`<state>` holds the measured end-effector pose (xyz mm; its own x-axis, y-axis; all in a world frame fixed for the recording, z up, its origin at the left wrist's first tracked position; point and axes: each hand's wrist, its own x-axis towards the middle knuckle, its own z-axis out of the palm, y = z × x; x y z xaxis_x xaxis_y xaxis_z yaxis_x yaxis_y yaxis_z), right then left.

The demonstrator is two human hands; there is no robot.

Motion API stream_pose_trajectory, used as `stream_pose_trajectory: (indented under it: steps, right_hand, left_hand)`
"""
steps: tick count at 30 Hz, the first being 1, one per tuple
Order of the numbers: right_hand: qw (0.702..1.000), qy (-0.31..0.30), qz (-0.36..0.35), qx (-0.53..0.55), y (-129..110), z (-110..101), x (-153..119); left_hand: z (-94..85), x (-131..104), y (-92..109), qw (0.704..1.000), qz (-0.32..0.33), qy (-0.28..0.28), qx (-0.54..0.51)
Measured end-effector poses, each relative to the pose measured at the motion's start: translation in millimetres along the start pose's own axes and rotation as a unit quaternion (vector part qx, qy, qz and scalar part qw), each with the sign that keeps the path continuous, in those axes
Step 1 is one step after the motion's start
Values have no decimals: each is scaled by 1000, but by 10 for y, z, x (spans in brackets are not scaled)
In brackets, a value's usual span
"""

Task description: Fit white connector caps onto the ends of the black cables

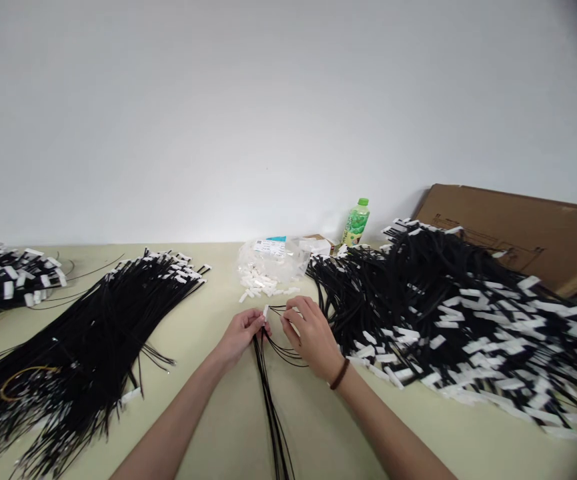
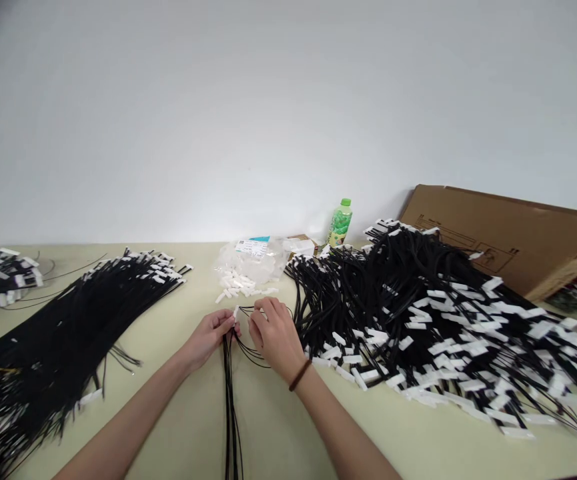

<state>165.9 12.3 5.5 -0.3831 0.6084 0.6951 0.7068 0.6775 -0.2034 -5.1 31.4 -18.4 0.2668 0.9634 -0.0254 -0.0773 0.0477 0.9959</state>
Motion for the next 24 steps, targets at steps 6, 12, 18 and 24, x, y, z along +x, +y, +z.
stream_pose_trajectory:
  steps: [6,12,18,24]
  right_hand:
    - [999,-18,-18,30,-24,-7,10]
    - [997,-11,-31,71,-55,-26,21]
    - [996,3,-27,82,-14,5,4]
    - [996,19,-35,80,-3,33,3]
  left_hand:
    - [-104,-7,25,997,14,-53,63]
    - [-138,-11,18,996,9,-72,52]
    - [-97,-35,60,998,-5,-60,-26]
    - [-48,-37,80,997,-17,-22,-78]
